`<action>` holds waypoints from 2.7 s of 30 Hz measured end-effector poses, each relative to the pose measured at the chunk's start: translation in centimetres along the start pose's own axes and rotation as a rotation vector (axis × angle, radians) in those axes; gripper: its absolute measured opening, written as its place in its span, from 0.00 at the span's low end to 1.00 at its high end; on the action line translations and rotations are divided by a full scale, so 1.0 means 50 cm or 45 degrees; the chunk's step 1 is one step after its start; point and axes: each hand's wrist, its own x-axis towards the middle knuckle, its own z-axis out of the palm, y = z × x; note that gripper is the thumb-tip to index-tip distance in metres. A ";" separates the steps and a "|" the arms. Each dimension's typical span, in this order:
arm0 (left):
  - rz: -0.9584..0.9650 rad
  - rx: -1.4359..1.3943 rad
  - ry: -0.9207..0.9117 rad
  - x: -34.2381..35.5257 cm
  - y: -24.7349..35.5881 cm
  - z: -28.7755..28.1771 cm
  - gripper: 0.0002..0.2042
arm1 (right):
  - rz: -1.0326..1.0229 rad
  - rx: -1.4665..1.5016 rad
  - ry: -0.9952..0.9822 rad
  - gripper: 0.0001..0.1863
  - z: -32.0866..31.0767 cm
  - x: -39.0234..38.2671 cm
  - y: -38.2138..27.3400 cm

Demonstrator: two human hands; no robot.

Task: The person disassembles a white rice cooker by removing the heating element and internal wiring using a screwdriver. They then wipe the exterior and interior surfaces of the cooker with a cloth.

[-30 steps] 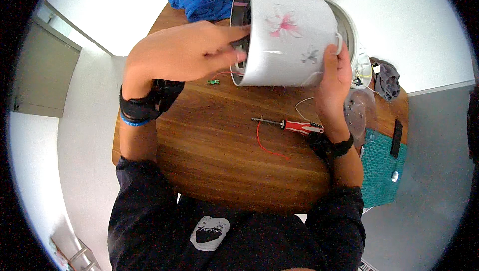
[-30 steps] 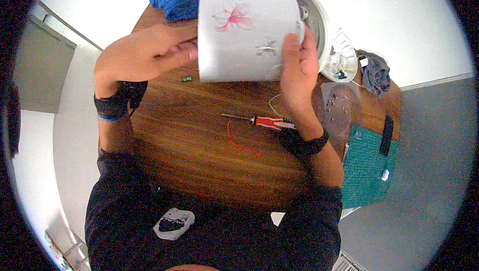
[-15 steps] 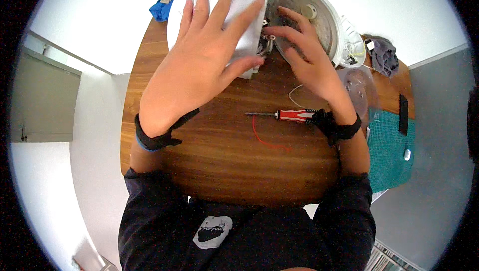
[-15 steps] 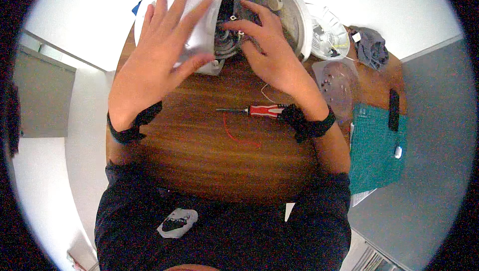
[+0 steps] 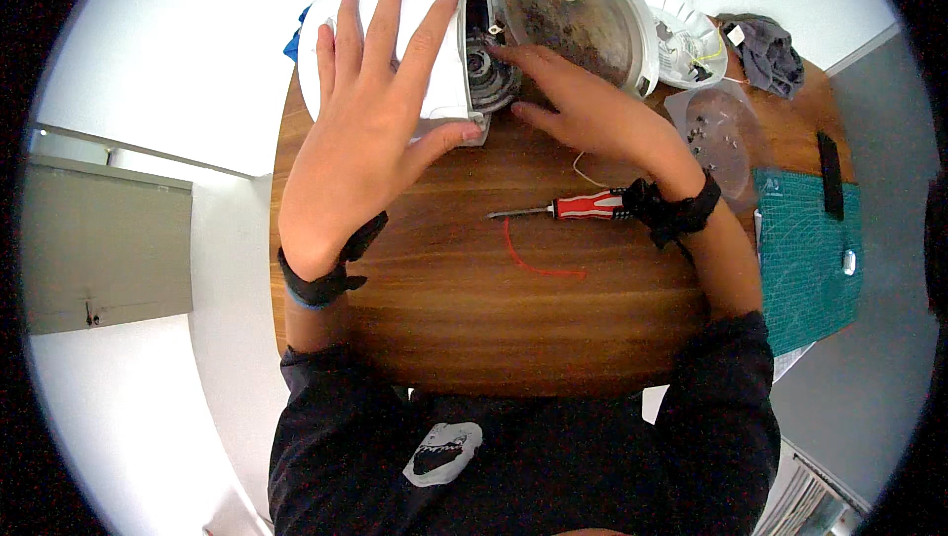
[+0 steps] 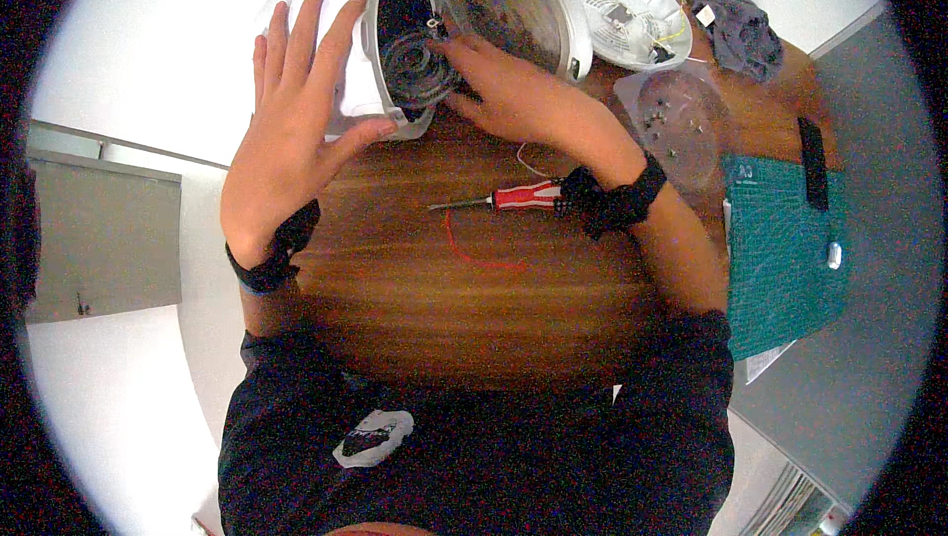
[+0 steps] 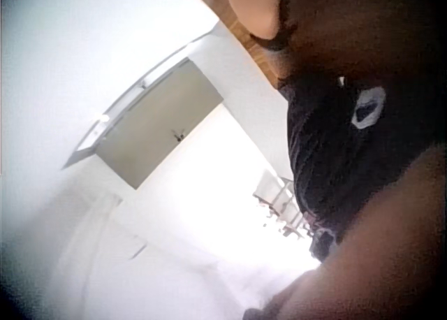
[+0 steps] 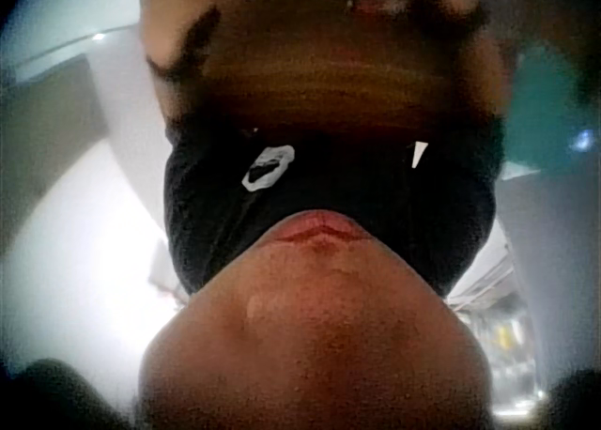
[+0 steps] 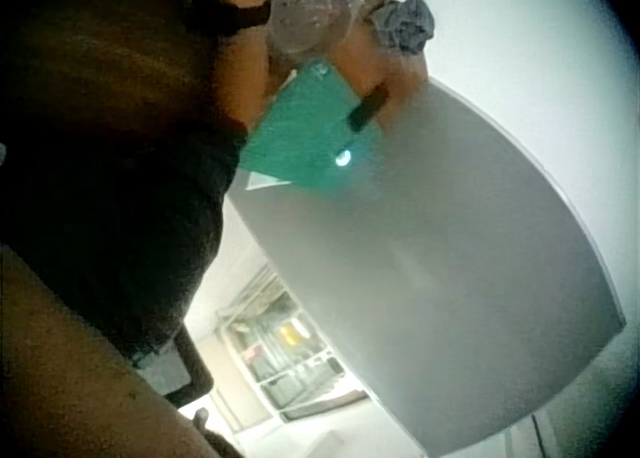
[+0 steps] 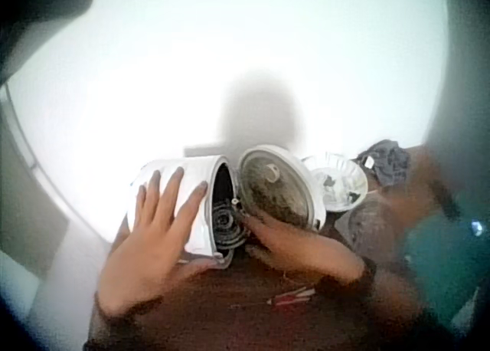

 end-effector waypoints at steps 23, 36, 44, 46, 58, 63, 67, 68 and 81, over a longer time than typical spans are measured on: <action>-0.039 0.093 0.057 -0.002 0.012 0.006 0.51 | -0.116 -0.202 0.402 0.08 -0.093 -0.011 -0.056; -0.238 0.356 -0.177 0.027 -0.002 0.008 0.50 | -0.088 -0.280 0.207 0.07 -0.167 -0.042 -0.102; -0.214 0.202 0.078 0.039 -0.044 0.091 0.49 | -0.179 -0.186 0.126 0.06 -0.128 -0.040 -0.076; -0.115 0.053 0.117 0.044 -0.046 0.093 0.48 | -0.218 -0.194 0.081 0.07 -0.115 -0.041 -0.063; 0.522 -0.455 0.063 0.045 -0.057 0.097 0.27 | -0.102 -0.157 -0.139 0.09 -0.085 -0.047 -0.028; 0.385 -0.726 -0.286 0.027 -0.055 0.079 0.26 | -0.075 -0.149 -0.224 0.12 -0.092 -0.048 -0.025; 0.314 -0.583 -0.422 0.008 -0.069 0.086 0.29 | -0.056 -0.134 -0.282 0.16 -0.099 -0.056 -0.024; 0.259 -0.555 -0.472 0.003 -0.064 0.079 0.29 | -0.028 -0.145 -0.307 0.16 -0.100 -0.059 -0.024; 0.239 -0.356 -0.493 -0.019 -0.108 0.124 0.28 | -0.084 -0.258 -0.248 0.23 -0.103 -0.061 -0.033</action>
